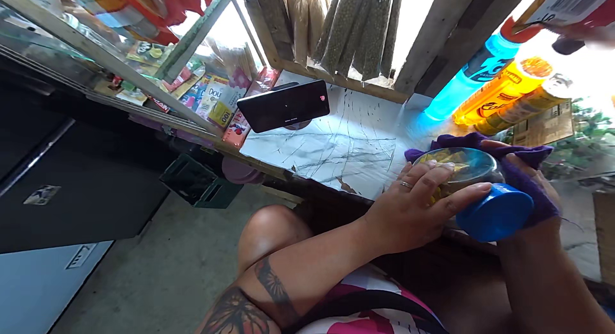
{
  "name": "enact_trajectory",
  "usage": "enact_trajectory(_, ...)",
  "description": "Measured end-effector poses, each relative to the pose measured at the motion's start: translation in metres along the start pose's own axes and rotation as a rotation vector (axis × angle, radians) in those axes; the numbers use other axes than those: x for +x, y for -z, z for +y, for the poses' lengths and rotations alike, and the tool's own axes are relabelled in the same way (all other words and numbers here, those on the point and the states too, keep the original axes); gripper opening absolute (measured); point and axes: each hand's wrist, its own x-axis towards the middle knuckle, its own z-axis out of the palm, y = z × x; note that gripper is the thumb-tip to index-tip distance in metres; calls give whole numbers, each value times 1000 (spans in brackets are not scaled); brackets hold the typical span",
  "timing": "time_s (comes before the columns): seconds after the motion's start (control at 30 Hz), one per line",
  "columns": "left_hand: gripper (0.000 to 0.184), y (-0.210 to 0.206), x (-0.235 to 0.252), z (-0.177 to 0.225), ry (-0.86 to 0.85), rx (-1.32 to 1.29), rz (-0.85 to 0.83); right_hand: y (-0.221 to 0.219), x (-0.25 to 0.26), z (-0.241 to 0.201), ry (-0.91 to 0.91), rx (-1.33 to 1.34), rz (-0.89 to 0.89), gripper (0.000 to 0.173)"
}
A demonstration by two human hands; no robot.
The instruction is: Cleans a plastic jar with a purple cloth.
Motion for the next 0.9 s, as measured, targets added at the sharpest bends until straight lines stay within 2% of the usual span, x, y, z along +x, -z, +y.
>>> enact_trajectory(0.13,59,2,2,-1,-51,-27,-33,7,4,-2,-15,-107,-16,34)
enact_trajectory(0.2,63,4,2,-2,-45,-41,-49,3,5,-5,-28,-102,-19,35)
enact_trajectory(0.4,77,6,1,-6,28,-129,2,4,3,4,63,34,-99,33)
enact_trajectory(0.5,82,7,4,-5,136,-178,25,-5,0,7,111,52,-80,33)
enact_trajectory(0.63,93,7,6,-5,345,-272,157,-29,-9,21,215,10,11,39)
enact_trajectory(0.67,96,7,7,-6,390,-280,187,-37,-13,25,276,-66,22,41)
enact_trajectory(0.77,104,8,8,-7,504,-287,216,-39,-31,37,422,-601,-19,62)
enact_trajectory(0.83,105,6,7,-5,542,-293,213,-39,-36,41,416,-705,-24,69)
enact_trajectory(0.9,106,4,5,-2,581,-323,200,-38,-32,42,448,-701,-30,71)
